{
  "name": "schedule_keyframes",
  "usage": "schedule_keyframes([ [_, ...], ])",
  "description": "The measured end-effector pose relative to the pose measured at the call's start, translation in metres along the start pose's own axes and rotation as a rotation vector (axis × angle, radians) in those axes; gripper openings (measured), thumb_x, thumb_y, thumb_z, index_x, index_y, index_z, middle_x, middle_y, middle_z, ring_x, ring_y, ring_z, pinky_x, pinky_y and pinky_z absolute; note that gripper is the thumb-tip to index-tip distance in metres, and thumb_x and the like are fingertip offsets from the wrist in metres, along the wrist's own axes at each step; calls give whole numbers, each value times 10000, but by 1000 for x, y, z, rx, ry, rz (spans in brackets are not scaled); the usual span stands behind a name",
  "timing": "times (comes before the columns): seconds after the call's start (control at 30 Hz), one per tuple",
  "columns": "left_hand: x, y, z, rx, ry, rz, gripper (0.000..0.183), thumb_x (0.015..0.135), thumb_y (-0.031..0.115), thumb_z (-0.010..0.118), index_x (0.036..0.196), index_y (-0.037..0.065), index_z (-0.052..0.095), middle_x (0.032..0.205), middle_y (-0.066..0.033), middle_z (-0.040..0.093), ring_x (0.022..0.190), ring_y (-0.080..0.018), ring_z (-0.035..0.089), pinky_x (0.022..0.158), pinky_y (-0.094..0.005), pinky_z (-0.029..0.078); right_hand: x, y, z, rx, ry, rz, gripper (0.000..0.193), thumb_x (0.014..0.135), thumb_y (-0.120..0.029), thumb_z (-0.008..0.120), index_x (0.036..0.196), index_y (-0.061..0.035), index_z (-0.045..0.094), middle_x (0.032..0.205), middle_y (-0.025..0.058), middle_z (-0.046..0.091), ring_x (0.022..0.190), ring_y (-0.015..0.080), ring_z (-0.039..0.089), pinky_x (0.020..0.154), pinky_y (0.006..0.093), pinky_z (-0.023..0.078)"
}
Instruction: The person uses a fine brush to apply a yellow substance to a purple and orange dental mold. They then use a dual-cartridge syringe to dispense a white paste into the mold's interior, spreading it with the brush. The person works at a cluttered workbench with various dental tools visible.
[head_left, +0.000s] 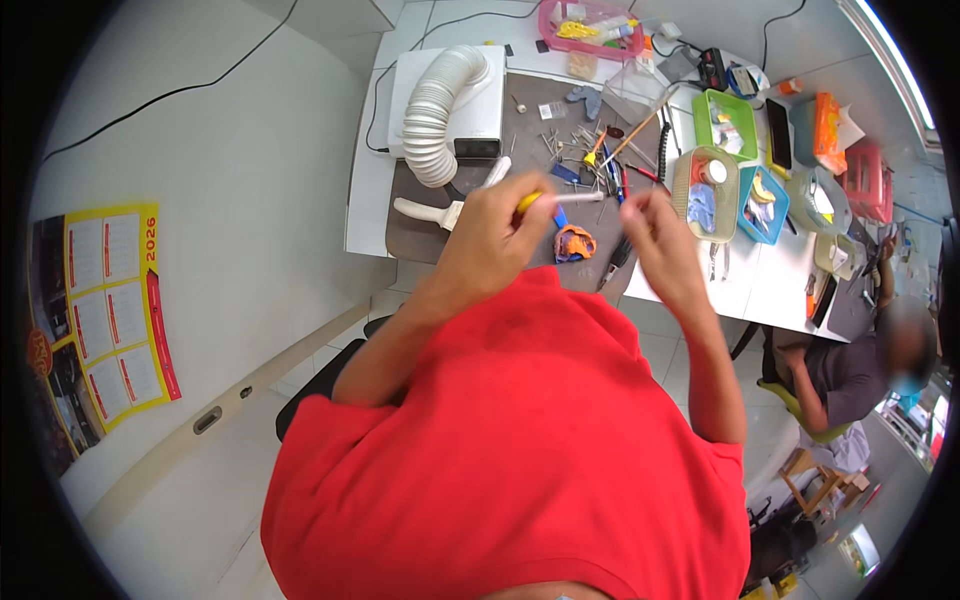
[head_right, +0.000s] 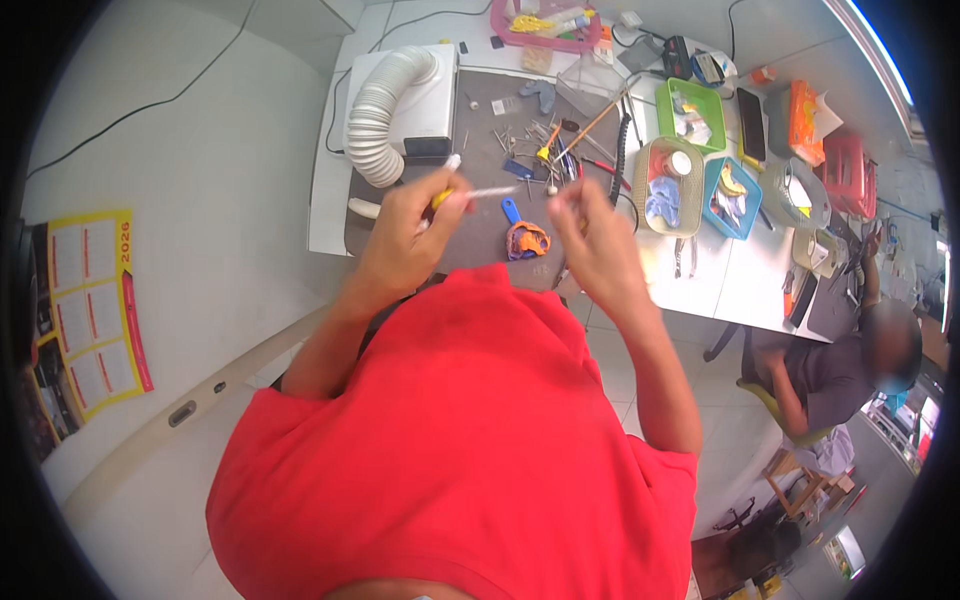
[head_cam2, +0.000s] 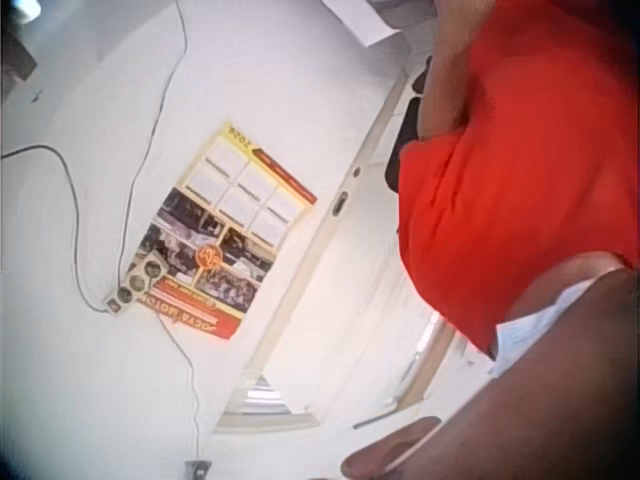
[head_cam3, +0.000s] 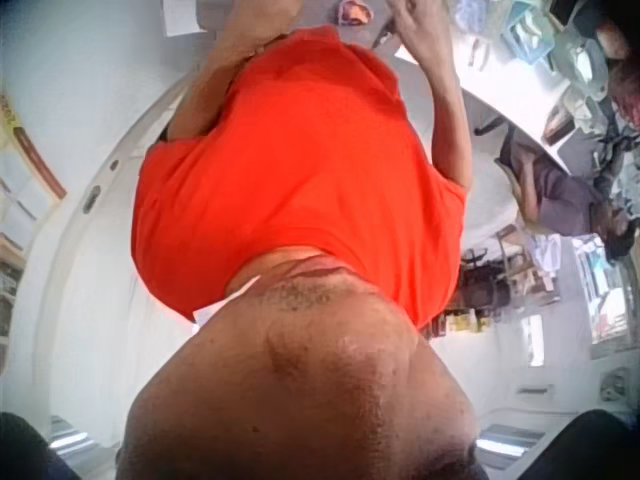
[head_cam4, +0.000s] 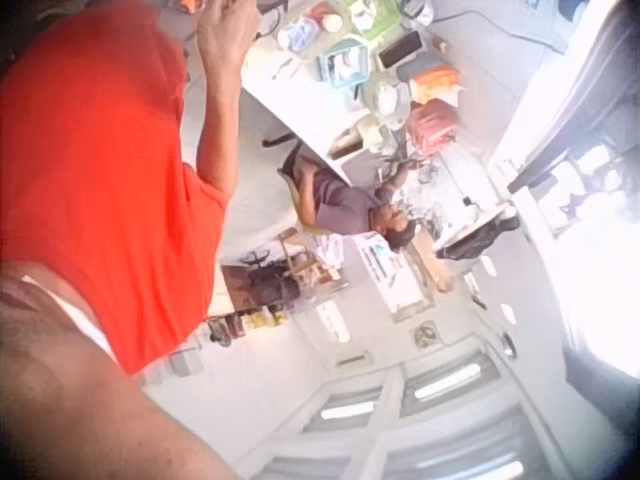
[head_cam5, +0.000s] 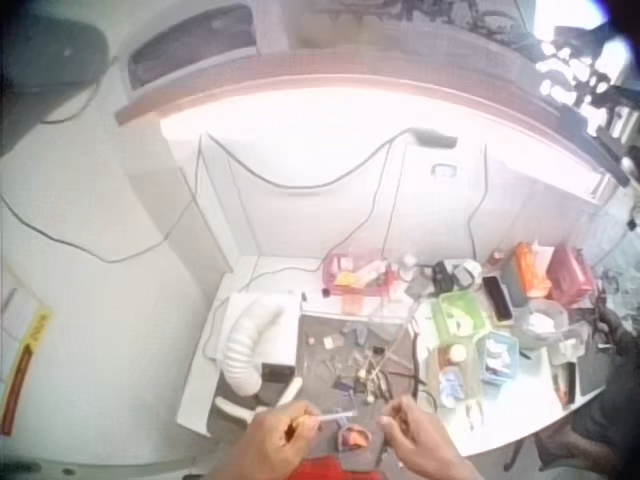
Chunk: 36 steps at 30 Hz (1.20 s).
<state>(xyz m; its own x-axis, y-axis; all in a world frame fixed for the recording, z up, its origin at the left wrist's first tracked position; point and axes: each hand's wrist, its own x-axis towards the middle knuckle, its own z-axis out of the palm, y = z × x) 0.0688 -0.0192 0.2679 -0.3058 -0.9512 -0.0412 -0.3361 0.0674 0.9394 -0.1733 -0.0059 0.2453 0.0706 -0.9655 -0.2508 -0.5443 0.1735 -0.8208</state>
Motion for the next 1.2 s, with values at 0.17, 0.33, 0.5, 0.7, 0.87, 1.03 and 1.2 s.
schedule_keyframes([
  [0.17, -73, -81, 37, -194, -1, -419, 191, 1023, 150, 503, 935, -1, 581, 696, -38, 525, 620, -84, 441, 572, -295, 382, -76, 128, 45, 72, -312, 250, 263, 929, 18, 485, 1177, 22, 574, 857, 123, 692, 829, 229, 685, 806, 355, 526],
  [0.33, -77, -69, 49, -33, -106, -428, 244, 1042, 198, 500, 958, -14, 586, 747, -94, 617, 627, -111, 496, 596, -314, 430, -81, 113, 36, 362, -154, 385, 228, 1001, 16, 521, 1206, 37, 618, 1026, 157, 762, 949, 180, 726, 837, 299, 557],
  [0.5, -56, -37, 51, -73, -164, -337, 234, 1037, 180, 538, 962, -11, 650, 697, -28, 547, 609, -78, 428, 556, -285, 367, -57, 98, 17, 464, -71, 394, 181, 988, -65, 632, 1101, 63, 691, 930, 124, 759, 765, 130, 713, 667, 258, 596],
  [0.7, -50, -24, 56, -45, -164, -326, 229, 1035, 168, 555, 984, -11, 688, 669, -19, 529, 596, -62, 400, 534, -271, 344, -47, 88, 12, 250, -104, 326, 187, 987, -71, 638, 1104, 28, 744, 839, 86, 743, 777, 104, 698, 710, 232, 574],
  [0.87, -48, -15, 53, -6, -127, -242, 231, 1030, 165, 566, 978, -19, 696, 734, -63, 627, 637, -103, 478, 596, -286, 405, -53, 49, 14, 574, -79, 228, 133, 980, -33, 637, 1049, 40, 725, 915, 101, 760, 852, 121, 728, 770, 270, 590],
  [1.03, -48, -4, 48, -16, -139, -190, 211, 1020, 146, 581, 983, -22, 704, 854, -98, 697, 714, -134, 580, 671, -281, 457, -56, 17, 2, 387, -42, -35, 53, 923, 14, 691, 965, 38, 712, 943, 108, 763, 871, 145, 748, 752, 271, 597],
  [1.2, -45, 12, 43, 3, -173, -170, 206, 1014, 138, 594, 990, -31, 710, 876, -107, 702, 759, -129, 623, 708, -270, 481, -53, 8, 1, 233, 25, -305, 113, 846, 47, 745, 952, 10, 726, 896, 92, 751, 777, 151, 734, 686, 261, 582],
])
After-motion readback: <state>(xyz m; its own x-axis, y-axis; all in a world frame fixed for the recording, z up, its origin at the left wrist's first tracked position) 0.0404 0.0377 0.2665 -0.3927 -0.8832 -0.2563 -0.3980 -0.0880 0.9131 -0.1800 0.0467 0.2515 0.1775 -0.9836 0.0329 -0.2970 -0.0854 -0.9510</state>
